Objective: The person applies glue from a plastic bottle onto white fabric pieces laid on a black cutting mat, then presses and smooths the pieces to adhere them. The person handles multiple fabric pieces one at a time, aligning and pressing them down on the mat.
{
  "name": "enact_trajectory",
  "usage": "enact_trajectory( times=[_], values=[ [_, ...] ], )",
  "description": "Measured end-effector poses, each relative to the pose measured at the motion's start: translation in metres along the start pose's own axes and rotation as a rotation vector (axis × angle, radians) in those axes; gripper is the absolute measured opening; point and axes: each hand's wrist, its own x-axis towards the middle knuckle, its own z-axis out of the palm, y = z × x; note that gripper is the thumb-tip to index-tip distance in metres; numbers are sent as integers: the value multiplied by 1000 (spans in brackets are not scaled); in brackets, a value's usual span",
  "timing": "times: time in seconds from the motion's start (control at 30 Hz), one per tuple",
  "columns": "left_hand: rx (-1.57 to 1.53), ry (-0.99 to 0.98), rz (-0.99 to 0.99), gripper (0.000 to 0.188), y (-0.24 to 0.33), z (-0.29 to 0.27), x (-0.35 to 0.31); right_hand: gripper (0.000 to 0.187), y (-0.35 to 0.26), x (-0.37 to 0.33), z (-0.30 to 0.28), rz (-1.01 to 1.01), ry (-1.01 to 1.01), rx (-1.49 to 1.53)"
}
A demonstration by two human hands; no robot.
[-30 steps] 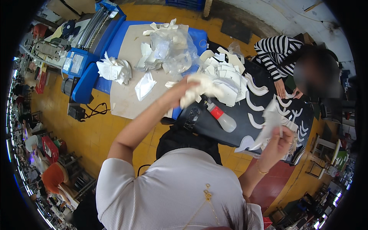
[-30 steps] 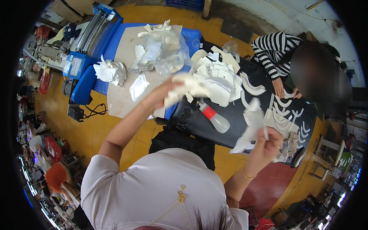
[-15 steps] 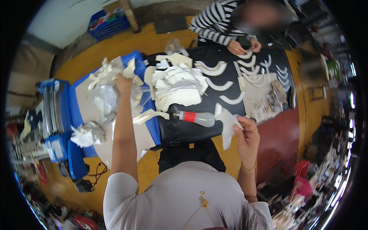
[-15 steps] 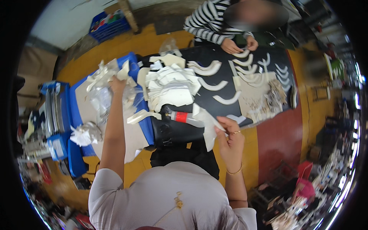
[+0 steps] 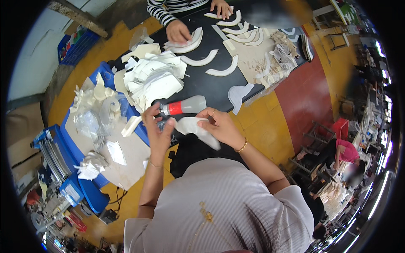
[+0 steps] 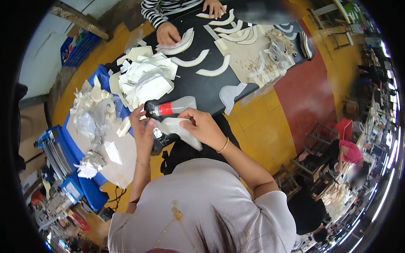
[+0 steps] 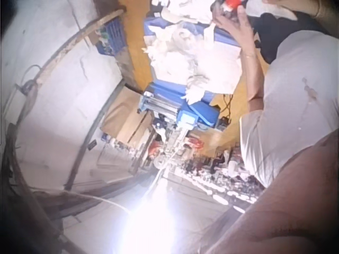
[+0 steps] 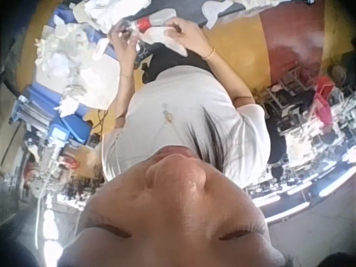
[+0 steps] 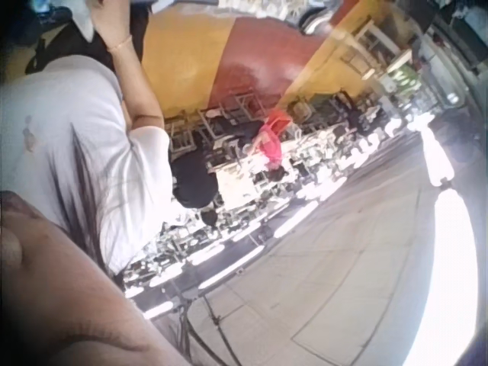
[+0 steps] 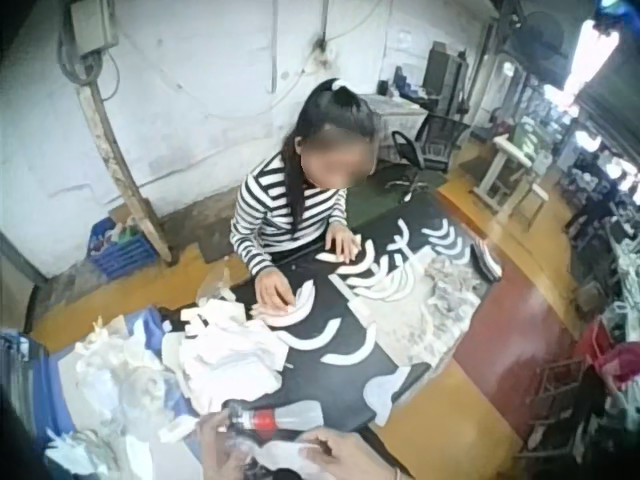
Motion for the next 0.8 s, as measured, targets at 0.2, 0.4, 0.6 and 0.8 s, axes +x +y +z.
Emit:
enact_trajectory(
  times=[0.2,0.4,0.6,0.8],
  values=[
    [224,-299,25,40,52,67,-28,29,8,-2,-72,-42,-273,-73],
    [-112,-403,-489,21,90,151,-40,26,27,-23,-163,-100,-274,24],
    [-361,-220,-432,18,91,240,-63,37,70,-35,-244,-58,-229,264],
    [-418,-224,-468,31,101,276,-69,42,79,-49,-290,91,-312,321]
  ],
)
